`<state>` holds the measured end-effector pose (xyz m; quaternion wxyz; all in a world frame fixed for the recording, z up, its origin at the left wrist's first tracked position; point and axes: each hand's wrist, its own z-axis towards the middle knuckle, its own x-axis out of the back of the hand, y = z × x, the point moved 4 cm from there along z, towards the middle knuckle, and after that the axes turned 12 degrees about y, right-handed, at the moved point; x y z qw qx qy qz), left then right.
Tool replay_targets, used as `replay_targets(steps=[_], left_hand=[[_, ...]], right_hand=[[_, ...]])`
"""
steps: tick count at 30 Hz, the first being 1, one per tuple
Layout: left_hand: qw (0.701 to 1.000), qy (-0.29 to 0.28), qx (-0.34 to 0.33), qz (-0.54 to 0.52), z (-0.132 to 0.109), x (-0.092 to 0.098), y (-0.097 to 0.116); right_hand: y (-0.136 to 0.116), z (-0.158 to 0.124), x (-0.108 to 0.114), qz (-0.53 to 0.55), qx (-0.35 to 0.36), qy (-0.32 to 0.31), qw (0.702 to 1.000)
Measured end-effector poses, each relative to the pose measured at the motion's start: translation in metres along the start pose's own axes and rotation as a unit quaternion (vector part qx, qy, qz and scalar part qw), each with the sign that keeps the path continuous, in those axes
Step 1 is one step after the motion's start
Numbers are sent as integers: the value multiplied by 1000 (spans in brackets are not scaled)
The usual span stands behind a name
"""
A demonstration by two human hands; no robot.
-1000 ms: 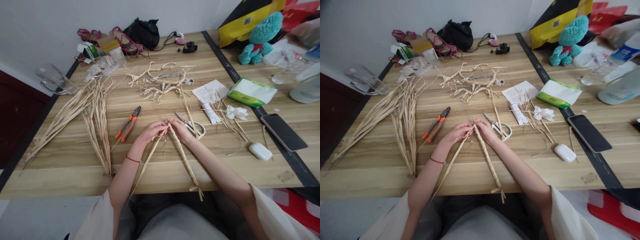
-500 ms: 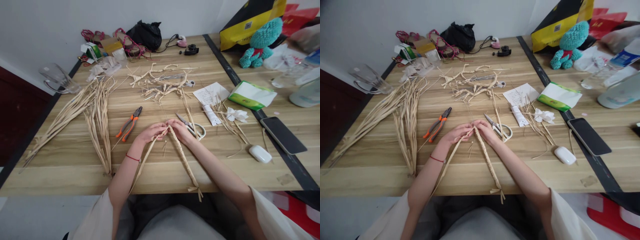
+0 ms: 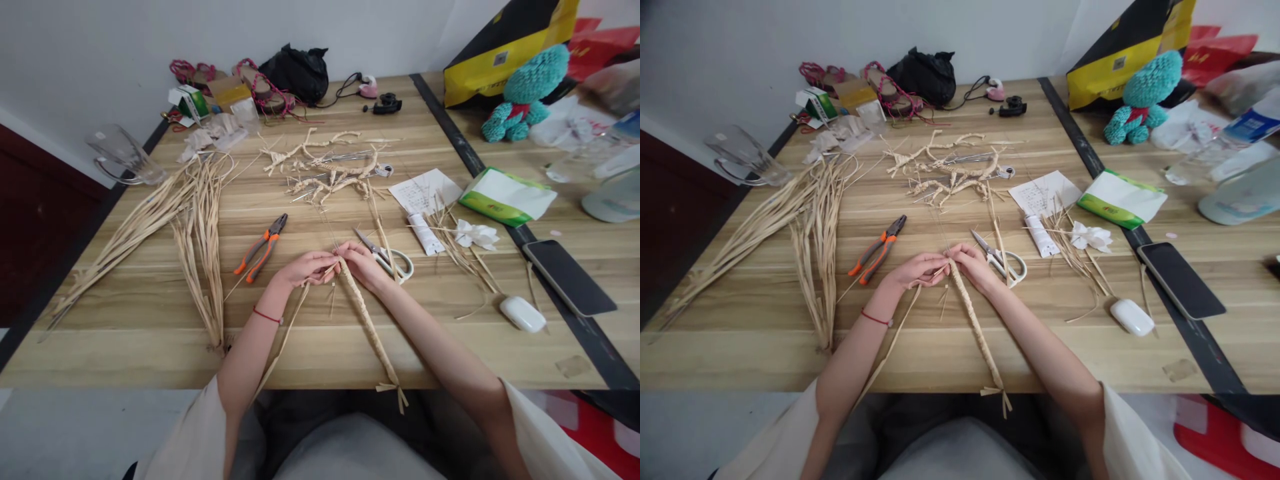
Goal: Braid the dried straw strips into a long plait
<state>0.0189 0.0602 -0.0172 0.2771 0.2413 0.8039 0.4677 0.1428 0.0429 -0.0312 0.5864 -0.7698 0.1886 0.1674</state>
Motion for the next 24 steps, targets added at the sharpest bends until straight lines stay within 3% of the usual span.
replay_targets(steps=[11, 14, 17, 21, 24], left_hand=[[999, 16, 25, -31, 2, 0, -2], [998, 39, 21, -39, 3, 4, -2], [990, 84, -23, -107, 2, 12, 5], [934, 161, -155, -280, -8, 26, 23], [886, 203, -230, -347, -17, 31, 29]], right_hand=[[-1, -1, 0, 16, -11, 0, 1000], [-1, 1, 2, 31, -9, 12, 999], [-3, 1, 4, 35, -1, 22, 999], [-4, -6, -5, 7, -12, -13, 1000], [0, -19, -20, 13, -63, -86, 994]])
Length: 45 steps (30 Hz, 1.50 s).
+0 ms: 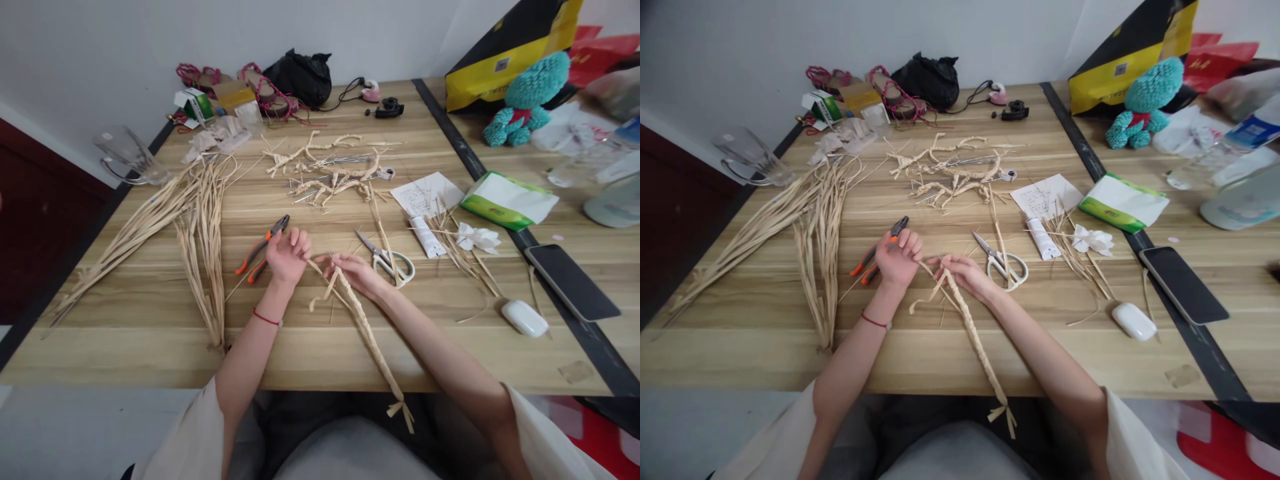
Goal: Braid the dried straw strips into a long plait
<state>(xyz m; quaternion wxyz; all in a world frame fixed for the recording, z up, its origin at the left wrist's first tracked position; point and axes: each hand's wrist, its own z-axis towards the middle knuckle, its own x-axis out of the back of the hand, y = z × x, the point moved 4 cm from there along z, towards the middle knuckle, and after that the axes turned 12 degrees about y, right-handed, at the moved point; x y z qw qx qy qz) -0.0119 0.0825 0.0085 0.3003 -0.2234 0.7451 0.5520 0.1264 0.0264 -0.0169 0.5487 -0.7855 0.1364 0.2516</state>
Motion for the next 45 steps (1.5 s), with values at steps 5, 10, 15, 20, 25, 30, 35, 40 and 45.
replay_targets(steps=[5, 10, 15, 20, 25, 30, 35, 40, 45], left_hand=[[999, 24, -5, -24, -2, 4, -3], [997, 27, -6, -66, 1, 6, -2], [999, 5, -20, -46, 5, 4, -3], [995, -28, -42, 82, 13, 5, -13], [962, -32, -82, 260, 12, 4, -24], [937, -55, -40, 342, 6, 1, -32], [927, -77, -36, 364, 6, 1, -30], [923, -96, -26, 371, 5, 0, -31], [918, -121, -21, 377, 5, 0, -33]], right_hand=[[11, -9, -14, 18, -45, -71, 996], [16, -5, -9, 22, -64, -69, 995], [11, -3, -9, 53, -57, -69, 995], [7, -2, -6, 64, -46, -58, 995], [7, 5, 7, 58, -11, -18, 998], [9, 11, 17, 39, -17, -3, 999], [5, 10, 18, 16, -10, -3, 1000], [0, 7, 15, -1, 7, -3, 1000], [1, 7, 14, -12, 8, -10, 1000]])
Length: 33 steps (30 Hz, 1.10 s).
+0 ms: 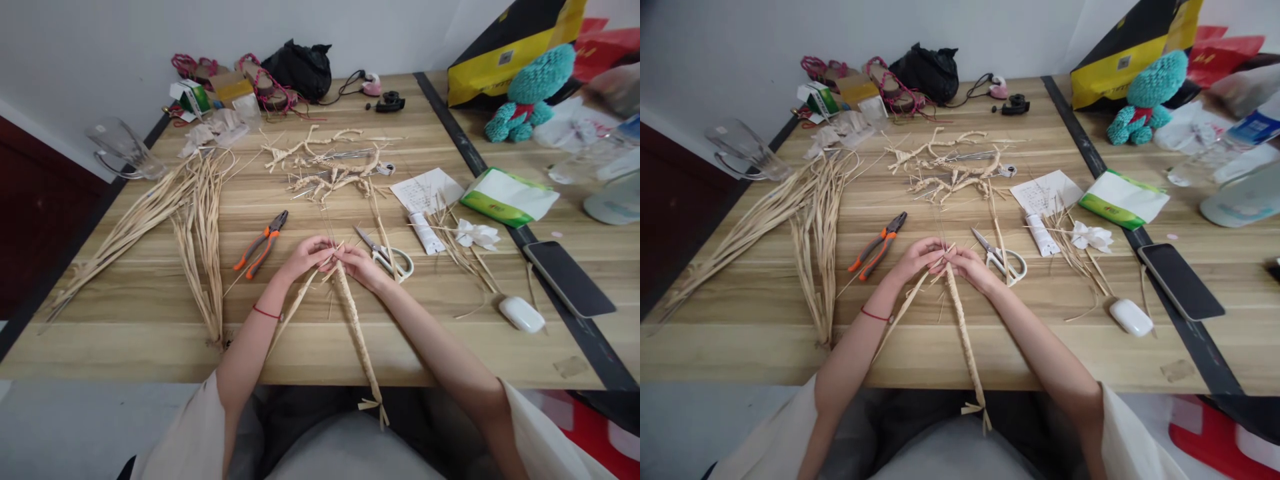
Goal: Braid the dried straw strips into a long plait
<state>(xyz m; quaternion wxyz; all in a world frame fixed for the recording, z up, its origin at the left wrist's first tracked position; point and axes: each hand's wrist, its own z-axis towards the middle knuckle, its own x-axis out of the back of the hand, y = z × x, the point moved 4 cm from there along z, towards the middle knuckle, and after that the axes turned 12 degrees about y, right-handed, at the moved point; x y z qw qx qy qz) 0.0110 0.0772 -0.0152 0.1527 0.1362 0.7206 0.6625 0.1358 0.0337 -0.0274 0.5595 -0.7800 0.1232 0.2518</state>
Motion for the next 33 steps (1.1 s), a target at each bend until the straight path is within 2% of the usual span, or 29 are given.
replay_targets(steps=[10, 12, 18, 25, 33], left_hand=[[997, -73, 7, -21, -1, -3, -3], [997, -70, 9, -21, 0, -3, -4], [999, -13, -18, -47, 2, -3, 2], [999, -7, -6, -45, 2, -4, 2], [998, 6, 10, -54, -5, -6, -6]], right_hand=[[-2, -2, -2, -19, -16, -4, 1000], [-3, -3, -2, -20, -20, 2, 1000], [-3, -2, -2, -23, -28, 7, 999], [-3, -2, -1, -23, -19, 6, 1000], [-3, -13, -10, -50, 12, 59, 997]])
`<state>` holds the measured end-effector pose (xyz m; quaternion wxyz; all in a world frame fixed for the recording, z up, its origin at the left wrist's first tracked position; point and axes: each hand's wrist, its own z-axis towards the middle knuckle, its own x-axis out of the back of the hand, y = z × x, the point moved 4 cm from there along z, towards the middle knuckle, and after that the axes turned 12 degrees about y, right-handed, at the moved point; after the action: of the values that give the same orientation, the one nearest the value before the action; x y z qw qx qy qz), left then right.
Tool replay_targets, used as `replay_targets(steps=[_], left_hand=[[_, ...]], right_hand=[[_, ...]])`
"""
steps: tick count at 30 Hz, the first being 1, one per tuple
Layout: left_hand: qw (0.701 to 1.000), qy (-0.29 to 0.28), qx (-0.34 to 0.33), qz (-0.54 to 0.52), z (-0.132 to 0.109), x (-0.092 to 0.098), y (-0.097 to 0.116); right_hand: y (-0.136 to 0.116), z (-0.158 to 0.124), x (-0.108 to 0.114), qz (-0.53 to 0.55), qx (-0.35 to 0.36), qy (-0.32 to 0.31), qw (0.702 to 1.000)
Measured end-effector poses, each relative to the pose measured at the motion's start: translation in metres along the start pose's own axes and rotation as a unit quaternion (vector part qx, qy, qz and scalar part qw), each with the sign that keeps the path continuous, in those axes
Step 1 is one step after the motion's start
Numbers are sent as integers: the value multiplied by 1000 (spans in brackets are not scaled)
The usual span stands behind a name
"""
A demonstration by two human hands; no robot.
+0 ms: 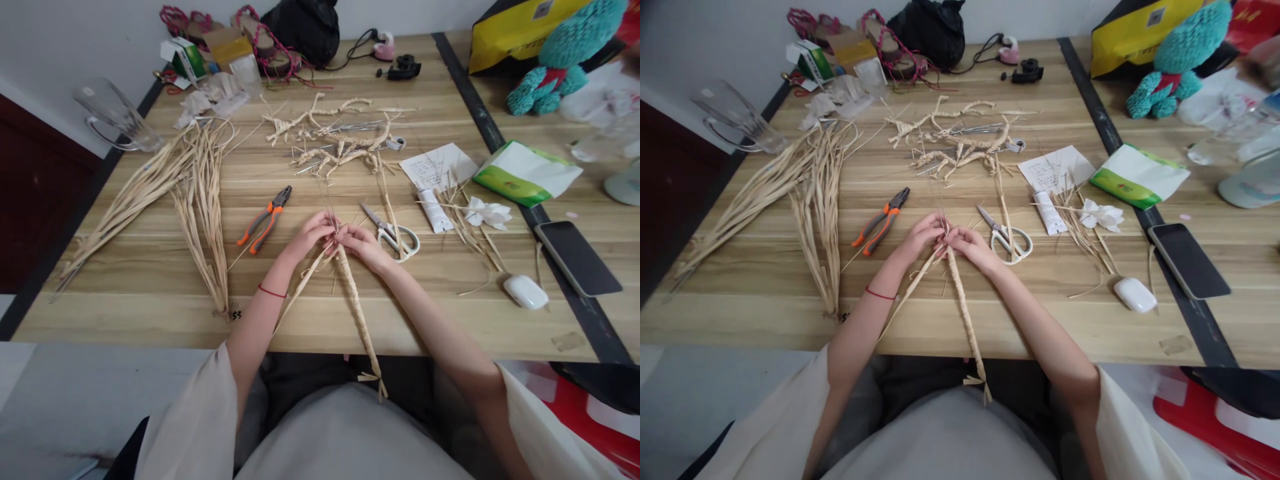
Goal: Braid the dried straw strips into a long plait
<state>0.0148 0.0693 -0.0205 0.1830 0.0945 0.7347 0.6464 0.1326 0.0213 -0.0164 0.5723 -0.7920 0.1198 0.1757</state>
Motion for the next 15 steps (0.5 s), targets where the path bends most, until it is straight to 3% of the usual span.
replay_targets(steps=[5, 11, 15], left_hand=[[999, 39, -4, 32, -23, -10, 0], [996, 55, -5, 64, -75, -29, 0], [981, 82, -61, 165, -104, -39, -6]], right_hand=[[5, -20, 0, -23, 30, 51, 998], [22, -55, 6, -43, 1, 77, 996], [33, -71, 8, -54, 8, 125, 991]])
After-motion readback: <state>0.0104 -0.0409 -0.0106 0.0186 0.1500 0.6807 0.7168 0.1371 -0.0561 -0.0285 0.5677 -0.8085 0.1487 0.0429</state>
